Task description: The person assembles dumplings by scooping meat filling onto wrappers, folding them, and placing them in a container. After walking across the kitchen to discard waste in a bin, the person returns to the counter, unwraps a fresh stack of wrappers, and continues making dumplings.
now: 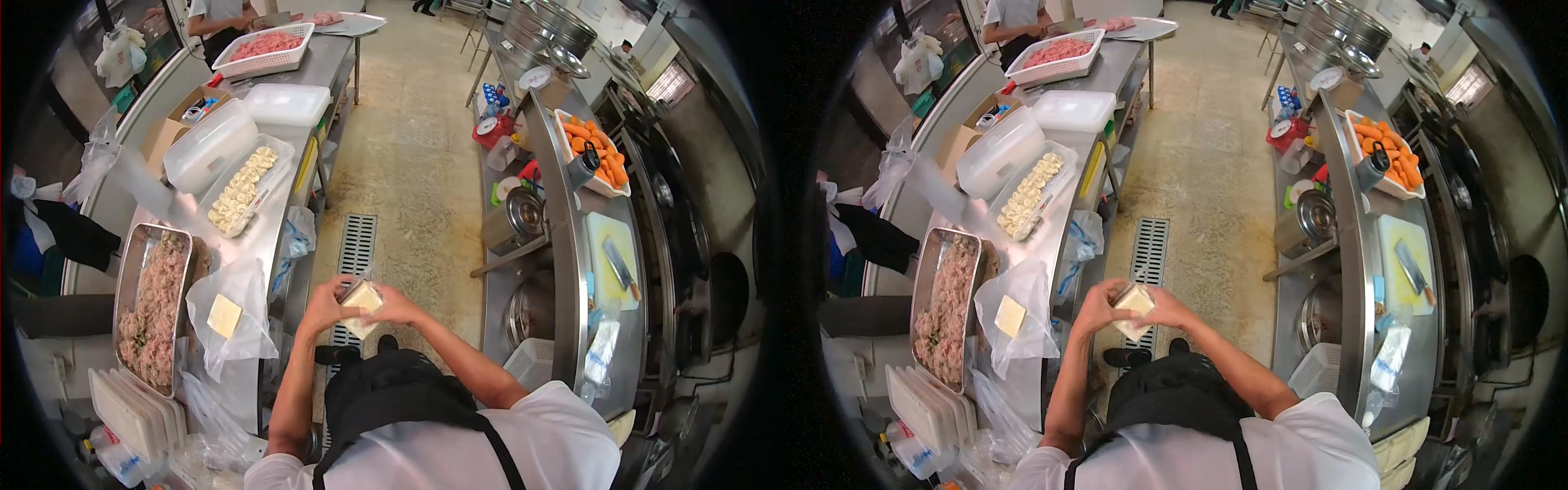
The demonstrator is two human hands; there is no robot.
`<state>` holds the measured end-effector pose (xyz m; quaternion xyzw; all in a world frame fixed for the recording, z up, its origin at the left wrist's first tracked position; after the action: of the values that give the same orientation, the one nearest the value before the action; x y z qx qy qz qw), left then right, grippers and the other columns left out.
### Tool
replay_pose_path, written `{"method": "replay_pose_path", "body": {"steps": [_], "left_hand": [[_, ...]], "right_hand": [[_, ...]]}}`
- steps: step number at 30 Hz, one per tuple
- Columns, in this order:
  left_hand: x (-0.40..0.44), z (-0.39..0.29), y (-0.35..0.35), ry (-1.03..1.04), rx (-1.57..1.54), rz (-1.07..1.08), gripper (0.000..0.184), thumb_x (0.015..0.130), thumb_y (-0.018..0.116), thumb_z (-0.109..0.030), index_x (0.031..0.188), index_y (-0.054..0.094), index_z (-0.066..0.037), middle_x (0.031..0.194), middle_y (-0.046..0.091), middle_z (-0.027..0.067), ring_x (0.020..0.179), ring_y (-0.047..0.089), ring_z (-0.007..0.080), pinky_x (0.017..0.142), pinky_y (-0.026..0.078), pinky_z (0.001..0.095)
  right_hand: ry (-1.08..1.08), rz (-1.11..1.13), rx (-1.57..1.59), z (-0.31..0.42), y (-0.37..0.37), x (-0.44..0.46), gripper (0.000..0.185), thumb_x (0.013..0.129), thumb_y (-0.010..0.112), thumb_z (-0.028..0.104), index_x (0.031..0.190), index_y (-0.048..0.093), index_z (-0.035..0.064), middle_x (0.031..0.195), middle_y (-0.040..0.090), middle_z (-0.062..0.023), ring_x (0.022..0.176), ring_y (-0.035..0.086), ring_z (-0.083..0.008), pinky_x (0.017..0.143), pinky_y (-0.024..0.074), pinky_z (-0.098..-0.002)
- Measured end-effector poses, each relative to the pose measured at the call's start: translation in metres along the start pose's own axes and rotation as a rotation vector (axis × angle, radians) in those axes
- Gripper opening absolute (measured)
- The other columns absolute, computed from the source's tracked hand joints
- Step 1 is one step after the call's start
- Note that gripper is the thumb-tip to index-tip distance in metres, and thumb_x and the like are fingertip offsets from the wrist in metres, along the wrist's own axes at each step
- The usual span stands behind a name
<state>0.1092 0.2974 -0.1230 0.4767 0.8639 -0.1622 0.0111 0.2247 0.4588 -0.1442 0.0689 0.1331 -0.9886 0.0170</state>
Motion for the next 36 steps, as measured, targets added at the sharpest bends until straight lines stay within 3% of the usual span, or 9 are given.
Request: {"method": "replay_pose_path", "body": {"steps": [3, 8, 11, 13, 16, 20, 26, 29, 36], "left_hand": [[-0.001, 0.017, -0.006, -0.12, -0.515, -0.192, 0.095, 0.062, 0.092, -0.01, 0.142, 0.041, -0.001, 0.101, 0.07, 0.0138, 0.086, 0.069, 0.0215, 0.079, 0.056, 0.0322], [-0.011, 0.024, 0.015, -0.118, -0.64, -0.211, 0.084, 0.064, 0.089, 0.001, 0.137, 0.046, 0.001, 0.108, 0.069, 0.0148, 0.098, 0.068, 0.0207, 0.084, 0.055, 0.0328], [-0.006, 0.016, 0.026, -0.01, -0.433, -0.399, 0.076, 0.06, 0.09, 0.0, 0.127, 0.053, 0.001, 0.107, 0.068, 0.0132, 0.096, 0.069, 0.0177, 0.083, 0.056, 0.032], [-0.013, 0.002, 0.032, 0.048, -0.262, -0.421, 0.075, 0.059, 0.09, 0.0, 0.125, 0.054, 0.0, 0.104, 0.068, 0.0098, 0.094, 0.068, 0.0161, 0.082, 0.055, 0.0314], [-0.021, -0.014, 0.035, 0.087, -0.015, -0.384, 0.073, 0.055, 0.09, -0.001, 0.12, 0.058, -0.004, 0.093, 0.067, 0.0014, 0.081, 0.064, 0.0141, 0.075, 0.054, 0.0312], [-0.004, 0.032, 0.017, 0.008, 0.151, -0.568, 0.06, 0.053, 0.092, -0.011, 0.106, 0.065, -0.003, 0.082, 0.067, 0.0091, 0.072, 0.062, 0.0192, 0.067, 0.052, 0.0343], [0.002, 0.007, 0.03, -0.022, 0.075, -0.405, 0.06, 0.052, 0.093, -0.01, 0.104, 0.064, 0.0, 0.087, 0.07, 0.0132, 0.075, 0.068, 0.0219, 0.068, 0.053, 0.0345], [0.005, 0.027, 0.01, -0.029, 0.149, -0.534, 0.06, 0.053, 0.093, -0.008, 0.105, 0.065, -0.001, 0.087, 0.069, 0.0089, 0.075, 0.066, 0.0174, 0.067, 0.053, 0.0322], [0.004, 0.043, 0.01, -0.04, 0.018, -0.418, 0.055, 0.055, 0.092, -0.011, 0.101, 0.065, -0.001, 0.087, 0.071, 0.0112, 0.07, 0.065, 0.0207, 0.069, 0.053, 0.0328]], "right_hand": [[0.197, -0.252, 0.553, -0.012, 0.003, -0.006, 0.06, 0.078, 0.086, 0.018, 0.125, 0.056, -0.0023, 0.113, 0.069, -0.0094, 0.102, 0.066, -0.0163, 0.09, 0.0527, -0.0338], [0.17, -0.454, 0.798, -0.022, 0.025, -0.003, 0.048, 0.085, 0.079, 0.009, 0.126, 0.055, -0.001, 0.116, 0.068, -0.0115, 0.103, 0.066, -0.0179, 0.089, 0.0534, -0.035], [0.158, -0.458, 0.659, -0.024, 0.027, -0.003, 0.053, 0.095, 0.07, 0.034, 0.132, 0.053, -0.0007, 0.124, 0.065, -0.0128, 0.11, 0.064, -0.0207, 0.098, 0.049, -0.0382], [0.178, -0.324, 1.131, -0.026, 0.02, -0.001, 0.08, 0.099, 0.044, 0.064, 0.145, 0.042, -0.0014, 0.141, 0.052, -0.0149, 0.13, 0.051, -0.0244, 0.112, 0.0358, -0.0408], [0.161, -0.45, 1.357, -0.038, 0.026, 0.016, 0.098, 0.095, 0.019, 0.077, 0.154, 0.027, -0.0009, 0.156, 0.036, -0.0139, 0.145, 0.033, -0.0249, 0.12, 0.0215, -0.04], [0.073, -0.257, 1.087, -0.016, 0.045, 0.007, 0.1, 0.094, 0.025, 0.078, 0.157, 0.019, -0.0001, 0.157, 0.034, -0.0121, 0.145, 0.033, -0.0249, 0.118, 0.028, -0.0406], [0.198, -0.334, 1.286, -0.021, 0.035, 0.026, 0.094, 0.096, 0.026, 0.075, 0.151, 0.033, -0.0013, 0.15, 0.045, -0.0152, 0.139, 0.042, -0.0264, 0.117, 0.0303, -0.04], [0.168, -0.401, 1.157, -0.025, 0.052, 0.019, 0.087, 0.097, 0.024, 0.074, 0.141, 0.046, 0.0027, 0.137, 0.056, -0.0098, 0.124, 0.055, -0.0242, 0.105, 0.0445, -0.0369], [0.153, -0.276, 1.26, -0.02, 0.044, 0.015, 0.092, 0.097, 0.028, 0.073, 0.154, 0.026, 0.0005, 0.154, 0.039, -0.0173, 0.142, 0.04, -0.0288, 0.117, 0.0327, -0.0427]]}}
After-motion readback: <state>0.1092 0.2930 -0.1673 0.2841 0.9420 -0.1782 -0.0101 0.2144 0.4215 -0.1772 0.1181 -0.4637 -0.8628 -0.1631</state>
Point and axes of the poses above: each hand's wrist, its own x-axis towards the middle knuckle, its own y-axis out of the palm, z = x × y, the point moved 2 cm from there along x, towards the middle knuckle
